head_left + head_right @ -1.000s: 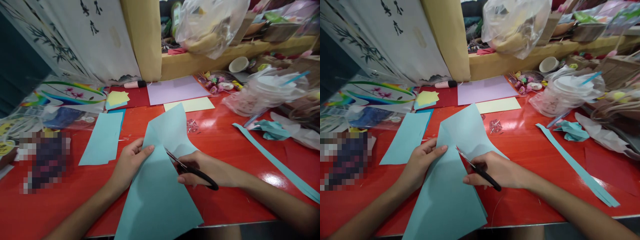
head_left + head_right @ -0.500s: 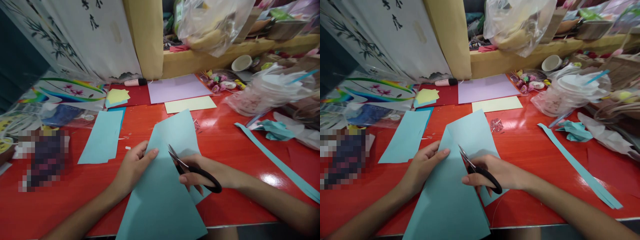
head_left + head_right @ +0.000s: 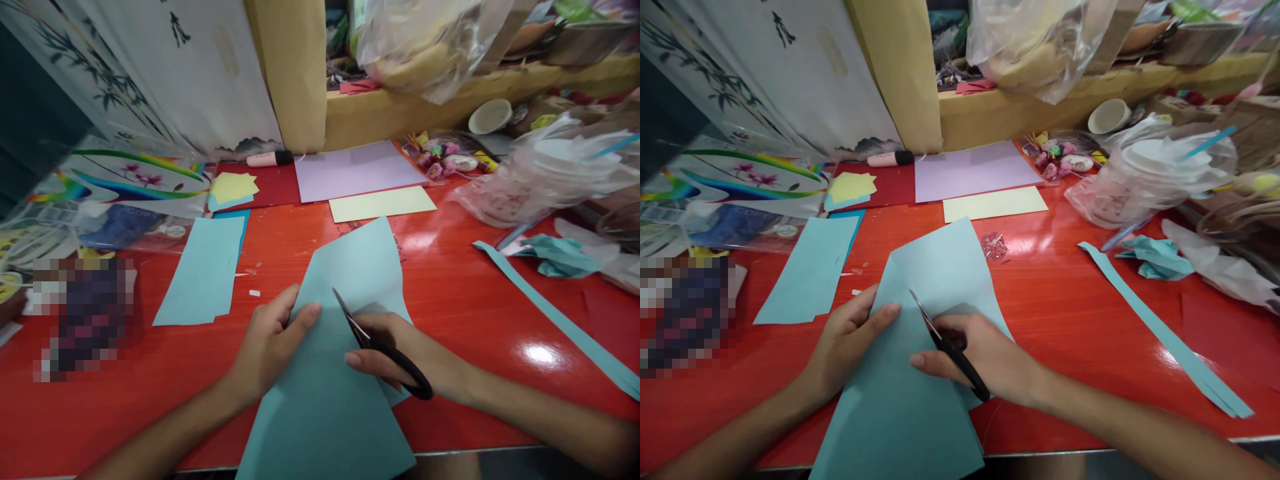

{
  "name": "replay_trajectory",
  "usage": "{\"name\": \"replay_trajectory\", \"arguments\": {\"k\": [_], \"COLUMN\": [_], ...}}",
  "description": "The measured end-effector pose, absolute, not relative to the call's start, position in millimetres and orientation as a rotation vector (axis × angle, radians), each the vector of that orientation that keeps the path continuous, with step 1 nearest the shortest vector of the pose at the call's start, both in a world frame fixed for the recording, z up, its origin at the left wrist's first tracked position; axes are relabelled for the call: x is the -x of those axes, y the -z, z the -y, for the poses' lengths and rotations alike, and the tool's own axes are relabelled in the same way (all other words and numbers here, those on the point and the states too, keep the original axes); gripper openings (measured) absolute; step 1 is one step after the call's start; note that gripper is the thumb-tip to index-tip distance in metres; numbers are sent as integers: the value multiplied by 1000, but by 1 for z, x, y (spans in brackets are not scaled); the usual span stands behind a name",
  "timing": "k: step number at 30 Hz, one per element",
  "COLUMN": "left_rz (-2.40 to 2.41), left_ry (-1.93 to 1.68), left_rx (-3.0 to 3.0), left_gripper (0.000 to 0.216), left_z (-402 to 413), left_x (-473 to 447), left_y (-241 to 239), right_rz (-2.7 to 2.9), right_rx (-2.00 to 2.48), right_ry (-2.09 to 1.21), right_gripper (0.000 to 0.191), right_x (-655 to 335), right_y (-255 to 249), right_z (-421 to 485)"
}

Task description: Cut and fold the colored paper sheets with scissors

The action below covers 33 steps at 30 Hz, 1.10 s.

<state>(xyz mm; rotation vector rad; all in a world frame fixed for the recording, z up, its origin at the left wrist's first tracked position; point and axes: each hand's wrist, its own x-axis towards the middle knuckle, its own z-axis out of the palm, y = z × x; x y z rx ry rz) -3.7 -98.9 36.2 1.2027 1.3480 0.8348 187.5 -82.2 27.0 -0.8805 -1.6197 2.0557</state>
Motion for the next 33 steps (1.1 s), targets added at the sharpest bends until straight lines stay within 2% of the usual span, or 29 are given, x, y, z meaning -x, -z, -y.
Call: {"name": "replay_trajectory", "arguments": {"k": [10, 18, 33], "left_rz": [-1290, -1296, -1268], "left_ry": [-849, -852, -844], "left_rx": [-1112, -1119, -1145], "left_gripper": [27, 27, 28], "left_z": [100, 101, 101], "left_x": [2, 0, 3], "left_y": [-37, -37, -35], "right_rz": [1553, 1582, 1671], "right_rx": [904, 942, 1032], "right_ry": [-2067, -1994, -1916], "right_gripper": [31, 24, 24], "right_x": [-187, -189, -187], "right_y": [-23, -25, -25], "right_z": [87, 88, 88]}}
